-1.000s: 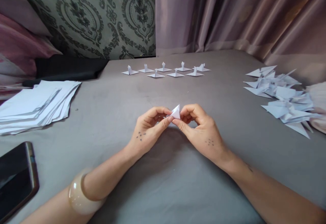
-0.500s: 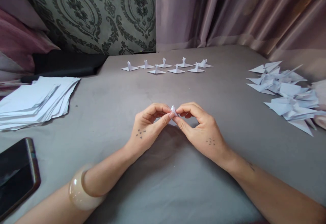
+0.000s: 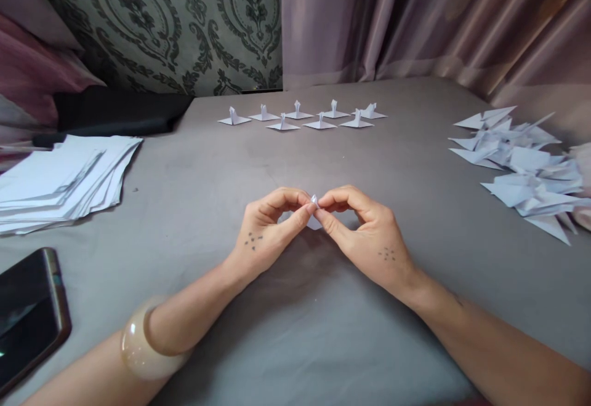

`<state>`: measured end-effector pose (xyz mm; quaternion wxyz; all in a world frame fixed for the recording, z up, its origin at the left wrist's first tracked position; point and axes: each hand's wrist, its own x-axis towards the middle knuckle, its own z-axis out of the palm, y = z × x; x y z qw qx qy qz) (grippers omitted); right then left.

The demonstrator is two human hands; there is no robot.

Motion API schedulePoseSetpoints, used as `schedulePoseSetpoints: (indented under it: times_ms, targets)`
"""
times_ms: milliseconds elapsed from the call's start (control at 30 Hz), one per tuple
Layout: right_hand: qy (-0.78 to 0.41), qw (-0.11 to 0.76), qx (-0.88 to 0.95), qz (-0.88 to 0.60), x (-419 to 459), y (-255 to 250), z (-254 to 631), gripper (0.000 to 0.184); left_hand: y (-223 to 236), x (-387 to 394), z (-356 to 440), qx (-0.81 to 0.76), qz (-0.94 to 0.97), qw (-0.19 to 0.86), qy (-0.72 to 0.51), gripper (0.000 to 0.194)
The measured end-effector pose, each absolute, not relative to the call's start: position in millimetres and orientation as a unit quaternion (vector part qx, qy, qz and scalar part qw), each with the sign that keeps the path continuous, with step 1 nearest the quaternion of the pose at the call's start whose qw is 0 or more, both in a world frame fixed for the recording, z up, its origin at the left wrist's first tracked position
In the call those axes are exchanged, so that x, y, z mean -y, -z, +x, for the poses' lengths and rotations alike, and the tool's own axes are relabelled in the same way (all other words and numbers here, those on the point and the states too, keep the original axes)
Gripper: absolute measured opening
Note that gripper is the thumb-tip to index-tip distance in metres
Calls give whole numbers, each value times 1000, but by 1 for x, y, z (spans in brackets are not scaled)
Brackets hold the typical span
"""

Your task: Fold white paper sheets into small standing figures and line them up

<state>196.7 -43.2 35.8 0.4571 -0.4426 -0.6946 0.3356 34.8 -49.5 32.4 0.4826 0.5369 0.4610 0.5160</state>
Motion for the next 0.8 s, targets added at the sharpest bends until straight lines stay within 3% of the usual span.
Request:
schedulePoseSetpoints:
  times_ms: [800]
  targets:
    - [-456,424,626,-470,42,-41,200,5,-33,47,31,-469,554,490,-482,10]
